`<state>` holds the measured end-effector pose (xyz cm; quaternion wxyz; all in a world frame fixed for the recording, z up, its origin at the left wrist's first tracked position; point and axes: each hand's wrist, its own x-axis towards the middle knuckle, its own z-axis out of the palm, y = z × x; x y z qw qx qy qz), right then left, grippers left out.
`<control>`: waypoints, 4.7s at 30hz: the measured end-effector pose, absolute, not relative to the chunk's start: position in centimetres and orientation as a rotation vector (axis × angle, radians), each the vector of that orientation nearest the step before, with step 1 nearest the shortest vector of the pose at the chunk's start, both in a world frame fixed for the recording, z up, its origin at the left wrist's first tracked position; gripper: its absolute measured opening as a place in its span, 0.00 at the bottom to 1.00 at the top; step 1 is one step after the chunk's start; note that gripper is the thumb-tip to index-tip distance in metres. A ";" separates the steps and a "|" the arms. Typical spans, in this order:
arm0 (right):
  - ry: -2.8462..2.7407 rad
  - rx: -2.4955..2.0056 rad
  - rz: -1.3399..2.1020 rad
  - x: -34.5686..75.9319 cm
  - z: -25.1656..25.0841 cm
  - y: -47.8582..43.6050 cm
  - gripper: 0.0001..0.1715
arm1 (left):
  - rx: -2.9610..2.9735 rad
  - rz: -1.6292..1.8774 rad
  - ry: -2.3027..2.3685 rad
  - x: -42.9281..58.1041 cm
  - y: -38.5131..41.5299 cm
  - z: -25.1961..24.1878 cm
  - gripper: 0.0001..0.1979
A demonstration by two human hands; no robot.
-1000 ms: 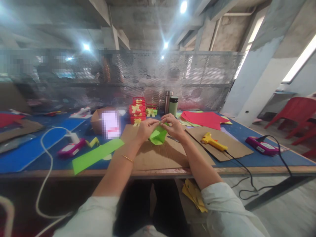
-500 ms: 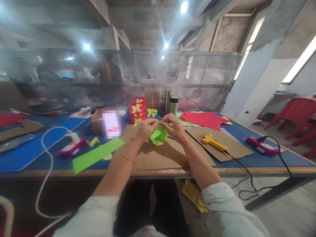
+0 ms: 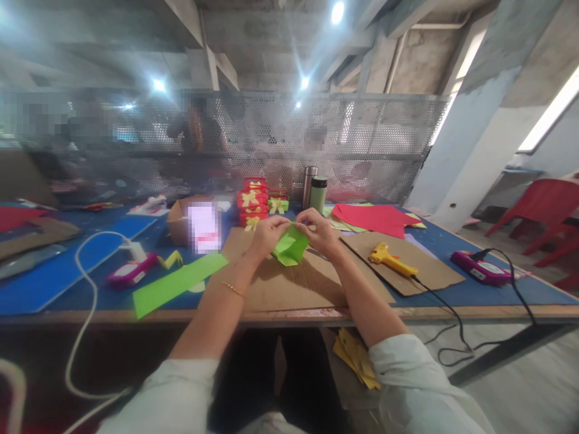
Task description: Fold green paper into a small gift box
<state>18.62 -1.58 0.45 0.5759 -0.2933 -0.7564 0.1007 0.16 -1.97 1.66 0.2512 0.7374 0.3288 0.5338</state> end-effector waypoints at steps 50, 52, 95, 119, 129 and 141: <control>-1.894 -0.881 0.849 20.1 3.4 -4.8 0.27 | 2.025 1.177 0.743 -0.3 -2.7 2.3 0.11; -1.898 -0.882 0.841 20.1 3.3 -4.6 0.25 | 2.030 1.171 0.744 -0.3 -2.7 2.3 0.11; -1.932 -0.792 0.238 20.1 1.5 -2.3 0.11 | 2.076 1.359 0.913 -0.1 -2.5 2.0 0.10; -1.877 -0.643 0.189 19.1 1.6 -3.1 0.13 | 2.069 1.458 0.889 0.2 -3.4 2.5 0.10; -1.821 -0.769 0.400 19.3 2.5 -4.3 0.25 | 1.923 1.489 0.868 0.1 -3.3 2.3 0.10; -1.930 -0.748 0.260 19.3 1.5 -2.9 0.14 | 1.969 1.417 0.869 0.2 -3.3 2.4 0.10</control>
